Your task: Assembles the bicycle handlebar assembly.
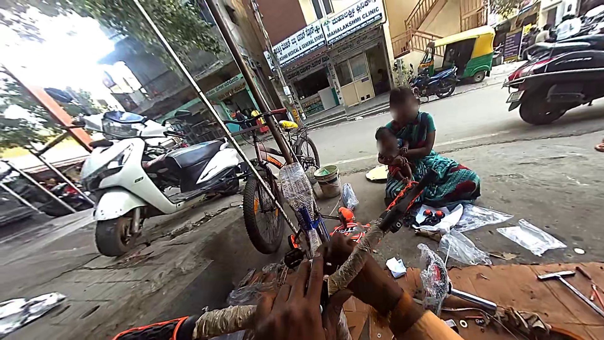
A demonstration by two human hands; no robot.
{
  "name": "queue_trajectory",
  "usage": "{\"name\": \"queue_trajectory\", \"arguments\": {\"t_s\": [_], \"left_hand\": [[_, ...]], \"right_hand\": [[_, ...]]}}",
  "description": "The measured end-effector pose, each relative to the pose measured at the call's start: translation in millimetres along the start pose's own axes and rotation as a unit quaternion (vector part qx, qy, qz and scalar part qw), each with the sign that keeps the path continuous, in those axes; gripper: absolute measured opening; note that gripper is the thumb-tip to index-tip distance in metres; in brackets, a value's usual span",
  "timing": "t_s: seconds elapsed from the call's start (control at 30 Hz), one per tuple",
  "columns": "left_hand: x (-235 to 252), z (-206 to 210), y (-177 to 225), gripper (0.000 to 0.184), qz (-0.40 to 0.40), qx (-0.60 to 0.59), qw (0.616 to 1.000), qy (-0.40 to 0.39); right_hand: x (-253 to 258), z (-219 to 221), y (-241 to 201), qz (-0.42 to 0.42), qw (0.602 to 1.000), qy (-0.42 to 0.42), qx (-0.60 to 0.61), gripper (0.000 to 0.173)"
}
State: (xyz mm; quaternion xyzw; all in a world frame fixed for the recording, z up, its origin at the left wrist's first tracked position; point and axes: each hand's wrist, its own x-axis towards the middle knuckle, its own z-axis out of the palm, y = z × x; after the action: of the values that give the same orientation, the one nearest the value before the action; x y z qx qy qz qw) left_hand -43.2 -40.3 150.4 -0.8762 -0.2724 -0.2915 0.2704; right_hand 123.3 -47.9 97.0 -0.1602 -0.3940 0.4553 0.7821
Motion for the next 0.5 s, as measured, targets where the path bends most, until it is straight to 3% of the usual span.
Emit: {"name": "queue_trajectory", "arguments": {"t_s": [0.07,0.17,0.3,0.43,0.5], "left_hand": [[1.1,1.1,2.0,0.078,-0.005,-0.001,1.0,0.002],[-2.0,2.9,2.6,0.079,-0.01,0.008,1.0,0.013],[-1.8,4.6,4.8,0.079,-0.015,-0.013,1.0,0.024],[-0.8,4.1,2.5,0.078,-0.02,-0.017,1.0,0.016],[-1.2,4.3,2.3,0.077,-0.025,-0.015,0.999,0.016]], "right_hand": [[-9.3,-3.4,-2.2,-0.034,0.997,0.016,0.06,0.038],[7.5,-2.9,0.1,-0.01,0.985,0.117,0.13,0.042],[38.7,-8.5,19.8,0.066,0.992,0.049,0.093,0.041],[60.6,5.3,20.4,0.165,0.981,0.083,0.05,0.035],[60.9,4.5,22.7,0.155,0.986,0.06,0.018,0.033]]}}
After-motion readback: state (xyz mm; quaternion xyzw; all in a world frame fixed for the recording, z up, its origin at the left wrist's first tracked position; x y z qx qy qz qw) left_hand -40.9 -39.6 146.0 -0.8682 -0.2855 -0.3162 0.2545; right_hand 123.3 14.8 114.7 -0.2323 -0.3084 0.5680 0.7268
